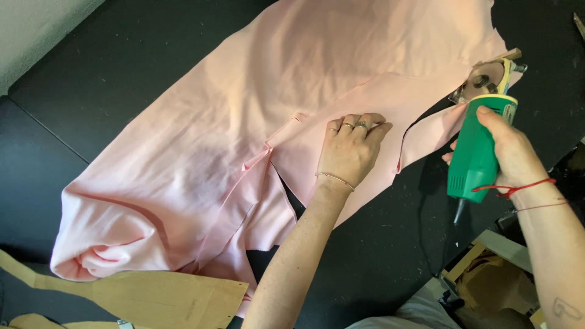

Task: The person places a cardboard pattern on a piece of pink fabric, traces its outline with a pen, and then uses a handheld electric fabric cutter to cut the fabric along the marked lines. The person repeats this process for a second piece of fabric.

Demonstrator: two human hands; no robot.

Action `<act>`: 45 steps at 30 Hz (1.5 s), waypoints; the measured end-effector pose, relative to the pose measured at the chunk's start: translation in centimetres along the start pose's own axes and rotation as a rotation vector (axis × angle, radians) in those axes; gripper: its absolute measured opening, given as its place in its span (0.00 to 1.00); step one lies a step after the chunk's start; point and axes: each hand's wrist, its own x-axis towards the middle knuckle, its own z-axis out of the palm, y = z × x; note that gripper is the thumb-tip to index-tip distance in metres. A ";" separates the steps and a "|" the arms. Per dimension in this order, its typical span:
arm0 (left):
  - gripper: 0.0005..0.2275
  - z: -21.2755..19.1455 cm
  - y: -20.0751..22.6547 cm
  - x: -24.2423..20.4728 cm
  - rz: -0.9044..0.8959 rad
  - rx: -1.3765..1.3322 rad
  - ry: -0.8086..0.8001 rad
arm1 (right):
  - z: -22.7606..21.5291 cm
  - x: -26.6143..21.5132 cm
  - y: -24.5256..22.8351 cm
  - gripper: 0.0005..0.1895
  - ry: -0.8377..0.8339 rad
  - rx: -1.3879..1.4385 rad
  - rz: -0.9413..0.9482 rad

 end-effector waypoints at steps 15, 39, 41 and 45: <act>0.11 -0.2 0.9 0.3 0.073 0.120 0.004 | -3.2 0.3 -2.0 0.21 -0.105 -0.261 -0.022; 0.14 9.3 12.1 5.0 -0.194 0.456 0.050 | -7.2 2.2 -4.4 0.16 -0.321 -0.410 -0.147; 0.14 9.1 12.2 5.2 -0.201 0.465 0.056 | -7.7 3.1 -4.5 0.16 -0.334 -0.432 -0.149; 0.11 8.8 12.3 5.4 -0.188 0.435 0.107 | -8.4 4.6 -5.1 0.16 -0.364 -0.487 -0.194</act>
